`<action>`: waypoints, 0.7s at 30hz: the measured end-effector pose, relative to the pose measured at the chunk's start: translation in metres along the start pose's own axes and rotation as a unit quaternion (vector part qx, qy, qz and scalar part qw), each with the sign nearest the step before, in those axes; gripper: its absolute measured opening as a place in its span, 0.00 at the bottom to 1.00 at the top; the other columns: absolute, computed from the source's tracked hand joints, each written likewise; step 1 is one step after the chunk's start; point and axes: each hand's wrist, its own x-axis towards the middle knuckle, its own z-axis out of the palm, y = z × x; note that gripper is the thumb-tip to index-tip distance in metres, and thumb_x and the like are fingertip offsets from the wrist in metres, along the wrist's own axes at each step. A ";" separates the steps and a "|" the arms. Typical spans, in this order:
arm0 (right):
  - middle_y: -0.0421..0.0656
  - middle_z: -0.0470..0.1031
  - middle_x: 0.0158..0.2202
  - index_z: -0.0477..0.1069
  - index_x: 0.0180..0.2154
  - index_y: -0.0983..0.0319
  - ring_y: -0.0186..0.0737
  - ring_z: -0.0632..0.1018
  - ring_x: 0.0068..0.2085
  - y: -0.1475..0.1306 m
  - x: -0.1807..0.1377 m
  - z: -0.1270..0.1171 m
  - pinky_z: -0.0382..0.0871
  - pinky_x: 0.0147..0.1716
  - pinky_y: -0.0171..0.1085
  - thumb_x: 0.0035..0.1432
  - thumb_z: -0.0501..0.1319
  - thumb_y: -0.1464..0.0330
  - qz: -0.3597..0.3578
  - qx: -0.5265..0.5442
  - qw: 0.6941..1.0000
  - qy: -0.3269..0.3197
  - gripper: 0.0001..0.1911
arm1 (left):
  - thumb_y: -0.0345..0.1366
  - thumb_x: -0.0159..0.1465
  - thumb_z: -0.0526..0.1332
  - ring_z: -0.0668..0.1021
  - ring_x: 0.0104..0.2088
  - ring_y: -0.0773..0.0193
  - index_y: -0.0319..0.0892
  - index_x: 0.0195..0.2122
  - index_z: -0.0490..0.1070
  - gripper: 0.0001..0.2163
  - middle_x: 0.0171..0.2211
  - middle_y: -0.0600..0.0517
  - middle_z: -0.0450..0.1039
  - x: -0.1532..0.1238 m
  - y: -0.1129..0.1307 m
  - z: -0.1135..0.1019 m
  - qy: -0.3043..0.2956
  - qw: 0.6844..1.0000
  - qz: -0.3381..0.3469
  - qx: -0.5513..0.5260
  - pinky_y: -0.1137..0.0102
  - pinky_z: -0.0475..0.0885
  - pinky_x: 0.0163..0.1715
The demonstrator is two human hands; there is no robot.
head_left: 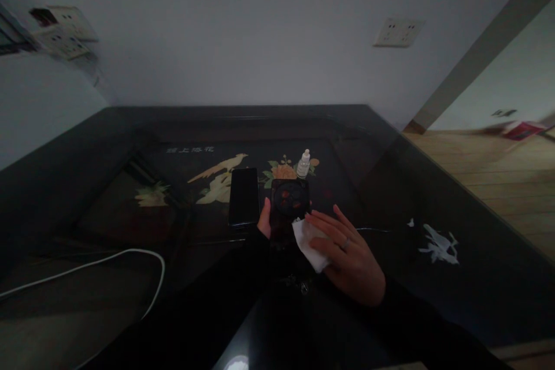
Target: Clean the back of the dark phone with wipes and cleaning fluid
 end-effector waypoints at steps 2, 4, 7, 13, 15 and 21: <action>0.51 0.57 0.57 0.67 0.35 0.63 0.50 0.56 0.60 -0.001 0.003 0.000 0.56 0.55 0.54 0.49 0.54 0.80 0.069 0.025 0.997 -0.019 0.11 | 0.56 0.54 0.51 0.73 0.44 0.51 0.33 0.49 0.66 0.32 0.43 0.41 0.71 0.002 -0.003 0.000 -0.006 1.000 0.025 0.001 0.59 0.60 0.47; 0.50 0.53 0.59 0.67 0.35 0.62 0.49 0.58 0.59 -0.002 0.005 -0.001 0.61 0.52 0.50 0.49 0.54 0.80 0.129 0.057 0.989 -0.042 0.12 | 0.56 0.55 0.51 0.71 0.46 0.50 0.33 0.48 0.66 0.31 0.44 0.41 0.71 0.005 -0.005 -0.002 -0.010 0.999 0.048 0.008 0.58 0.59 0.49; 0.49 0.54 0.57 0.66 0.35 0.60 0.45 0.68 0.51 -0.003 0.006 -0.001 0.67 0.46 0.45 0.48 0.54 0.81 0.176 0.084 0.979 -0.058 0.13 | 0.57 0.54 0.51 0.71 0.47 0.49 0.31 0.46 0.67 0.32 0.42 0.40 0.72 0.006 -0.005 -0.003 -0.013 0.998 0.060 0.026 0.58 0.59 0.49; 0.48 0.62 0.49 0.66 0.36 0.60 0.42 0.72 0.43 -0.003 0.005 0.000 0.70 0.41 0.41 0.46 0.57 0.81 0.211 0.067 0.971 -0.086 0.15 | 0.55 0.58 0.47 0.73 0.43 0.52 0.33 0.45 0.68 0.30 0.39 0.41 0.73 0.003 -0.003 -0.003 -0.008 0.997 0.045 0.056 0.60 0.61 0.48; 0.48 0.63 0.48 0.67 0.36 0.60 0.42 0.73 0.42 -0.004 0.008 0.001 0.71 0.39 0.41 0.47 0.58 0.79 0.219 0.051 0.970 -0.090 0.13 | 0.55 0.58 0.47 0.74 0.41 0.53 0.34 0.46 0.68 0.29 0.39 0.42 0.74 0.003 -0.004 -0.003 0.002 0.997 0.052 0.060 0.60 0.62 0.46; 0.45 0.70 0.46 0.70 0.33 0.59 0.41 0.74 0.44 0.008 0.013 -0.006 0.70 0.41 0.39 0.50 0.60 0.77 0.190 0.078 0.975 -0.081 0.09 | 0.54 0.59 0.46 0.75 0.39 0.55 0.31 0.44 0.69 0.29 0.39 0.41 0.74 0.006 0.000 -0.007 -0.007 0.996 0.062 0.059 0.61 0.64 0.45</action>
